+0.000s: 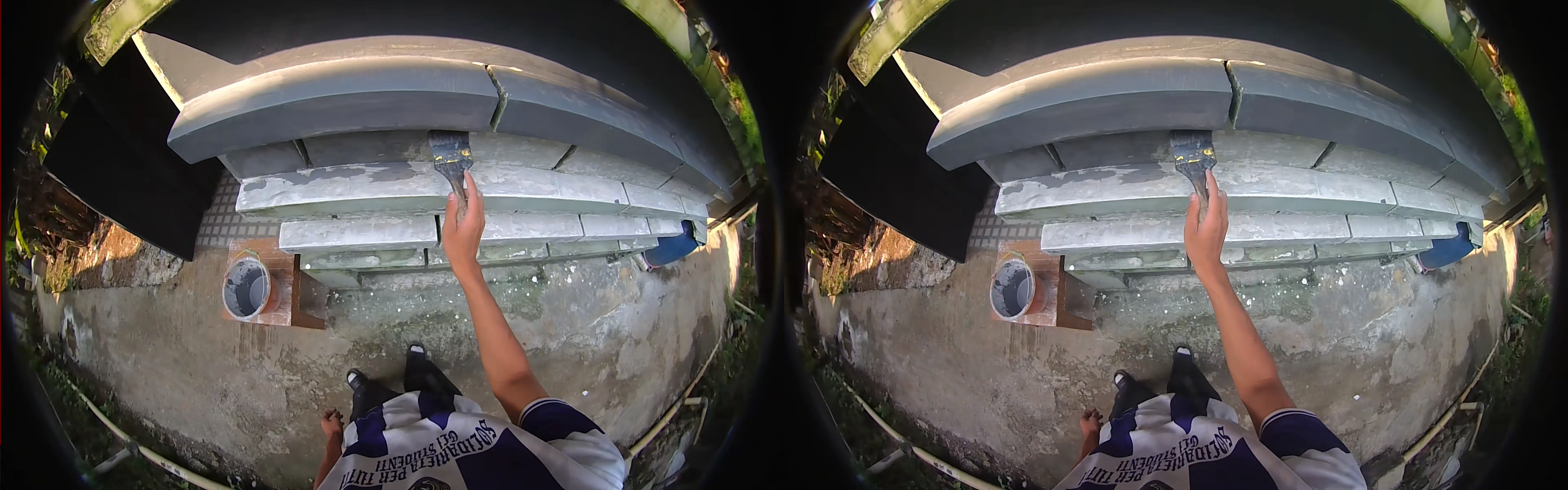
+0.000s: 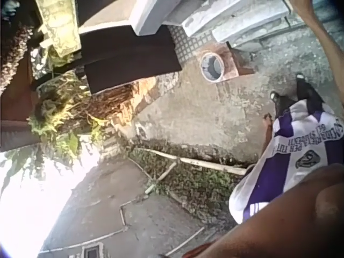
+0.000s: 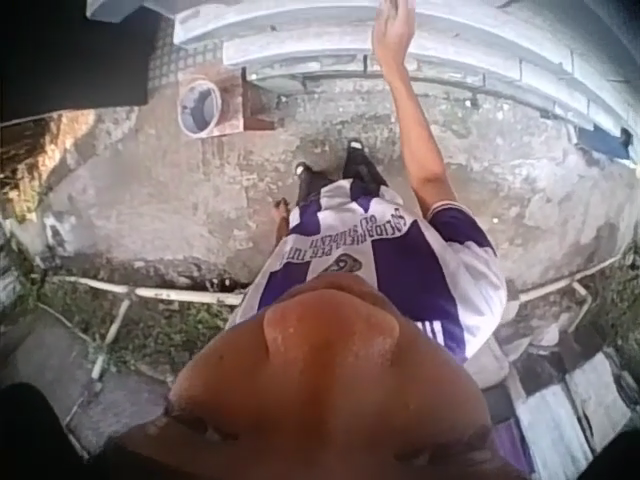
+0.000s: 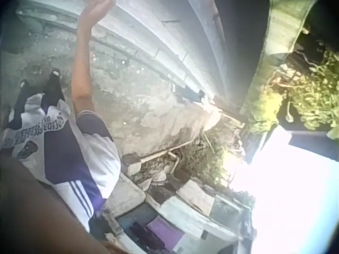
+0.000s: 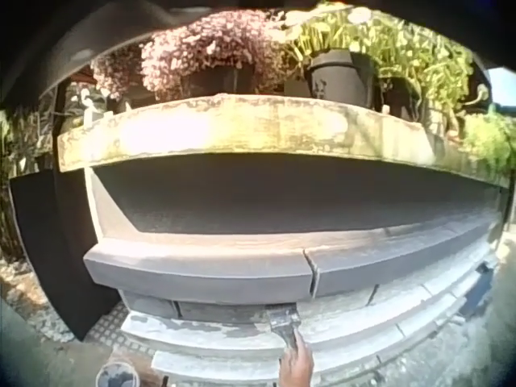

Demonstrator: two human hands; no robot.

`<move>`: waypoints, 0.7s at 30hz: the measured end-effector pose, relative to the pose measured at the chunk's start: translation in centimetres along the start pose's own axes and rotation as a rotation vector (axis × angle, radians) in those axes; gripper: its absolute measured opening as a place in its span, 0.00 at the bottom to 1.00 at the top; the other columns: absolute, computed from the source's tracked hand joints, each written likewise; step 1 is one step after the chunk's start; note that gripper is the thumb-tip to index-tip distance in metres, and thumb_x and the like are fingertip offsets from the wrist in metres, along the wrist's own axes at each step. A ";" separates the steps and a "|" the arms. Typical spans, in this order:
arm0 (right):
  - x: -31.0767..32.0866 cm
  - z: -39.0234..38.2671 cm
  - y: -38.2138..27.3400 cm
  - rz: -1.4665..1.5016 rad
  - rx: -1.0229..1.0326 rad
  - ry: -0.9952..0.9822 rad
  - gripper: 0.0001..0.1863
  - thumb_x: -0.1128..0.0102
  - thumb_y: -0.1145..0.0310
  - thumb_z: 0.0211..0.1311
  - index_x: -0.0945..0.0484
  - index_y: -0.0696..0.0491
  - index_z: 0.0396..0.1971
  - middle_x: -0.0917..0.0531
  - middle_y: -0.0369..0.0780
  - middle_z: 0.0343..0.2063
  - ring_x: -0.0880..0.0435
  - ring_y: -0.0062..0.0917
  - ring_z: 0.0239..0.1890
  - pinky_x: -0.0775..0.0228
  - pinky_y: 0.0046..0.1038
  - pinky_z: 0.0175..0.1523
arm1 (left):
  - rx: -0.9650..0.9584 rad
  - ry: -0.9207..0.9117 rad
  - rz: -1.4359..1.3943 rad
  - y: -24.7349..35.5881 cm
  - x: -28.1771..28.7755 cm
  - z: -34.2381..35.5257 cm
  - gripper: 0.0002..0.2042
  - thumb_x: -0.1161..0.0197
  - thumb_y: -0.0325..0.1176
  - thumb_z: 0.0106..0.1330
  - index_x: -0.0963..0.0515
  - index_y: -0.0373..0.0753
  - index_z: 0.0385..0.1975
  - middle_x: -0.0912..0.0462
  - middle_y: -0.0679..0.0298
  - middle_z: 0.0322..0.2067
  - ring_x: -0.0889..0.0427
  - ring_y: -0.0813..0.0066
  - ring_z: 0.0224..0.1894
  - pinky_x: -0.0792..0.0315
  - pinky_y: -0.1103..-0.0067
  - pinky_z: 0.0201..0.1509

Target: Apply paint to a tiered exterior concrete wall using a brush.

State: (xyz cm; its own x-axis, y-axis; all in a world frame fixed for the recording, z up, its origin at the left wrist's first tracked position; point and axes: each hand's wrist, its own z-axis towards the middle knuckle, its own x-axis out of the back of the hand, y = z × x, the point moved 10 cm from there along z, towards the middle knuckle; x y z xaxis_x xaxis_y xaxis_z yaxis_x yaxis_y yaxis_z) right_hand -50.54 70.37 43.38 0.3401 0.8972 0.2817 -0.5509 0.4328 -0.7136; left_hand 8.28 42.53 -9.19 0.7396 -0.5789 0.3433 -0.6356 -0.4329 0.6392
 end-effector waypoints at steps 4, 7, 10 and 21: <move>-0.5 -1.8 1.3 -0.047 -0.011 0.020 0.22 0.54 0.72 0.68 0.36 0.58 0.61 0.25 0.49 0.48 0.26 0.38 0.49 0.37 0.34 0.55 | -0.021 -0.092 0.114 0.7 -0.9 0.7 0.11 0.42 0.27 0.63 0.26 0.38 0.44 0.21 0.61 0.39 0.17 0.69 0.35 0.26 0.75 0.29; -2.5 -2.0 2.3 -0.057 -0.008 0.019 0.22 0.54 0.72 0.67 0.37 0.60 0.60 0.25 0.52 0.49 0.26 0.44 0.48 0.38 0.38 0.57 | -0.049 -0.194 0.083 -0.5 -4.4 3.4 0.10 0.41 0.27 0.62 0.26 0.38 0.43 0.20 0.60 0.38 0.16 0.68 0.36 0.26 0.76 0.28; -3.2 -4.6 3.7 -0.056 -0.084 0.066 0.21 0.54 0.72 0.68 0.35 0.61 0.59 0.26 0.50 0.49 0.26 0.35 0.49 0.38 0.32 0.55 | -0.072 -0.391 -0.008 -3.1 -8.2 3.5 0.09 0.40 0.30 0.63 0.26 0.38 0.43 0.19 0.61 0.36 0.18 0.72 0.35 0.25 0.77 0.32; -5.3 -3.6 2.4 -0.364 0.221 0.205 0.23 0.55 0.77 0.68 0.34 0.56 0.62 0.31 0.37 0.29 0.36 0.19 0.27 0.42 0.22 0.30 | -0.135 -0.899 0.228 -12.7 -15.1 -4.5 0.15 0.41 0.31 0.66 0.27 0.38 0.52 0.21 0.62 0.38 0.22 0.72 0.40 0.27 0.75 0.42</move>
State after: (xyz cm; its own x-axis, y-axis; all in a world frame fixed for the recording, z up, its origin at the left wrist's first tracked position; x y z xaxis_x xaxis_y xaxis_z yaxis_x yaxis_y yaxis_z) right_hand -50.91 66.31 37.90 0.6723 0.6578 0.3396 -0.5095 0.7440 -0.4323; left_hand 6.19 59.89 -19.39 0.1157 -0.9812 -0.1543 -0.6713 -0.1918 0.7159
